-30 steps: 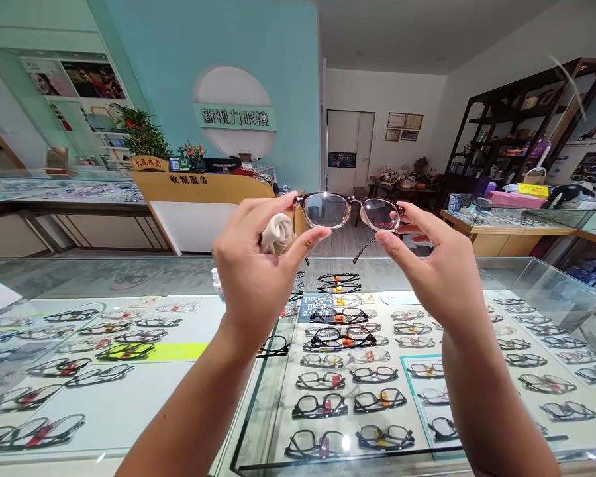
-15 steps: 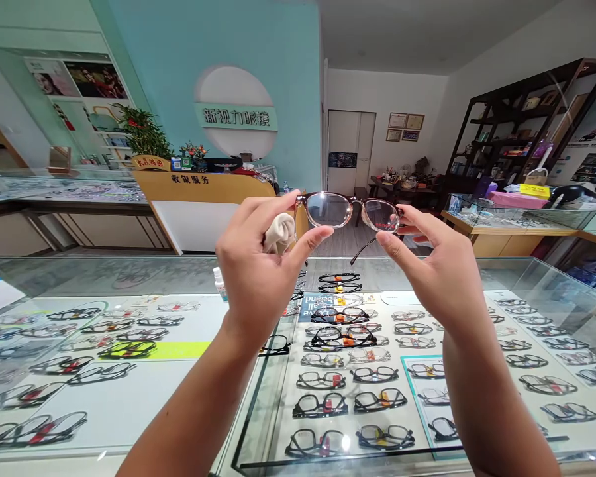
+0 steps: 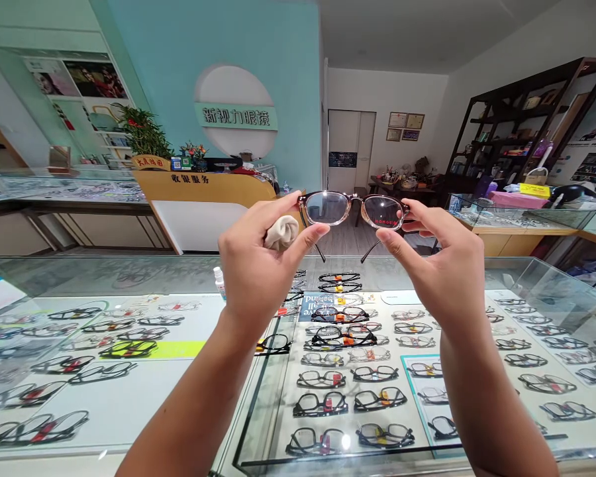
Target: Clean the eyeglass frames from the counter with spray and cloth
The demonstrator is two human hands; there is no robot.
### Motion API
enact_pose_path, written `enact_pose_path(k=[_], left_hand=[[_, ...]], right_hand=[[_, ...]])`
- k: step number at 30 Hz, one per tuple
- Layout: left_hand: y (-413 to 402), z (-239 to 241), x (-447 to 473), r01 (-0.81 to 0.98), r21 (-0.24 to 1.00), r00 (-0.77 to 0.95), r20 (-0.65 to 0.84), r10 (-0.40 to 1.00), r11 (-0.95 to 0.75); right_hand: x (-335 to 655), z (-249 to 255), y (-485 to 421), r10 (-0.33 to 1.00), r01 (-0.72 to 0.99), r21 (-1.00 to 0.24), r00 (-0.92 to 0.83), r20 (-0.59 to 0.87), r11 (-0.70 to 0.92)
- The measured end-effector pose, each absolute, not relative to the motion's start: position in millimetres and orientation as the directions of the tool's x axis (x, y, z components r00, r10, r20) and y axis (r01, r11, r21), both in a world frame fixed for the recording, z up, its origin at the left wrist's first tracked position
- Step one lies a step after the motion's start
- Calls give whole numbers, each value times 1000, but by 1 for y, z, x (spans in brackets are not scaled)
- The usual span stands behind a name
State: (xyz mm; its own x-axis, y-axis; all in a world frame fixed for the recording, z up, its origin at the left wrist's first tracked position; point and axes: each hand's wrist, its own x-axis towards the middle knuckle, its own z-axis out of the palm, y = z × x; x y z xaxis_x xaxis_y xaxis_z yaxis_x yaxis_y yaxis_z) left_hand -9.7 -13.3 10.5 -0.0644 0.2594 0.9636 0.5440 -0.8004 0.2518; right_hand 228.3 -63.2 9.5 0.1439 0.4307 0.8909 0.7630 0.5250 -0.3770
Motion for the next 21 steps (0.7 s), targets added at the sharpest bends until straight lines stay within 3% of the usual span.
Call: enact_pose_path(k=[21], left_hand=[[-9,8,-8,539,301,-58,945,322,-786]], right_hand=[[222,10,-65,328,802,-313,156,932,509]])
